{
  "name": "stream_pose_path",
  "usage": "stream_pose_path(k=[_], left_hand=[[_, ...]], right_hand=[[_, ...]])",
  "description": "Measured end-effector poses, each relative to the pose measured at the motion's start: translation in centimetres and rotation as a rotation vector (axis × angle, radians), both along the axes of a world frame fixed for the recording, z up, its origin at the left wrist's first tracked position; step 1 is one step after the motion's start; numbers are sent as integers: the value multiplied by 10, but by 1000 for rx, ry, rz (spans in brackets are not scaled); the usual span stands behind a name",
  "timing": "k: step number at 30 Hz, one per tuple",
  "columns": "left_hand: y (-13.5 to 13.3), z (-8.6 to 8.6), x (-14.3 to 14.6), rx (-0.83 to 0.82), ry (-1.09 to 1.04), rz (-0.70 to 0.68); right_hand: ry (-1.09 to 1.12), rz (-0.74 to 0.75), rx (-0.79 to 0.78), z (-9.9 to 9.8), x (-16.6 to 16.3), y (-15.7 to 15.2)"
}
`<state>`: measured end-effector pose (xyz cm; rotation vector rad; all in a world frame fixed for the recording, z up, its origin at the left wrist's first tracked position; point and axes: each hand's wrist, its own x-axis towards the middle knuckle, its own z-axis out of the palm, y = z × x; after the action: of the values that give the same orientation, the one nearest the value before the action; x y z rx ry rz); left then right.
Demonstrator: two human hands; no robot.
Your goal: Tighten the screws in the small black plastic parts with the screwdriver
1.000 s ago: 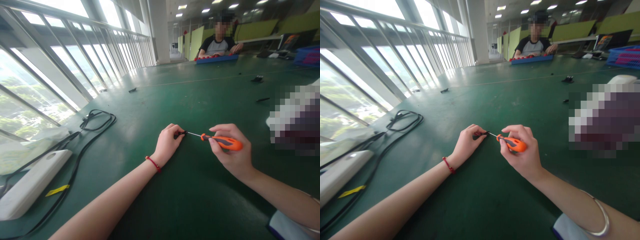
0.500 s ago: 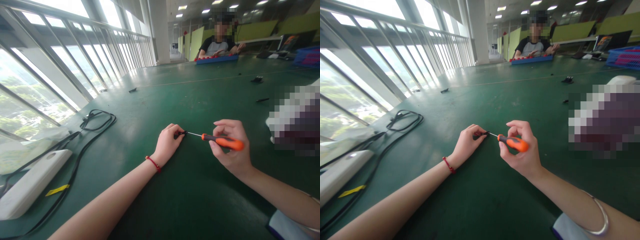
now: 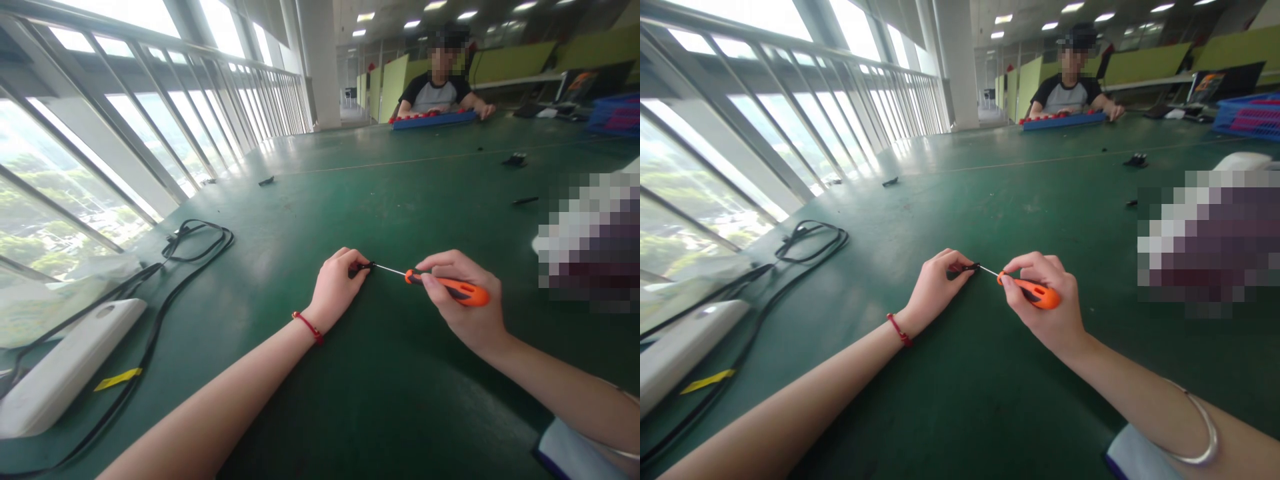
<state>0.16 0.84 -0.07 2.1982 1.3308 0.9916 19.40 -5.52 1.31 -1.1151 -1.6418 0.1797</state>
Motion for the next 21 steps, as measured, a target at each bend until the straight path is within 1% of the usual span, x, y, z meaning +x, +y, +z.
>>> stream_pose_path(k=[3,4,6,9,11,14,19,21], left_hand=[[0,-1,0,6,7,-3],[1,-1,0,8,9,-3],[1,-1,0,8,11,-1],[0,-1,0,1,8,5],[0,-1,0,0,4,5],[0,-1,0,4,-1,3],[1,-2,0,-1,-5,5],[1,-1,-1,-1,-2,5]], right_hand=[[61,21,78,-1,0,0],[76,37,82,-1,0,0],[68,52,28,-1,0,1],[24,11,-60,-1,0,0],[47,-10,-20,-1,0,0],[116,9,66,-2,0,1],[32,21,-44,-2,0,1],[43,8,5,-2,0,1]])
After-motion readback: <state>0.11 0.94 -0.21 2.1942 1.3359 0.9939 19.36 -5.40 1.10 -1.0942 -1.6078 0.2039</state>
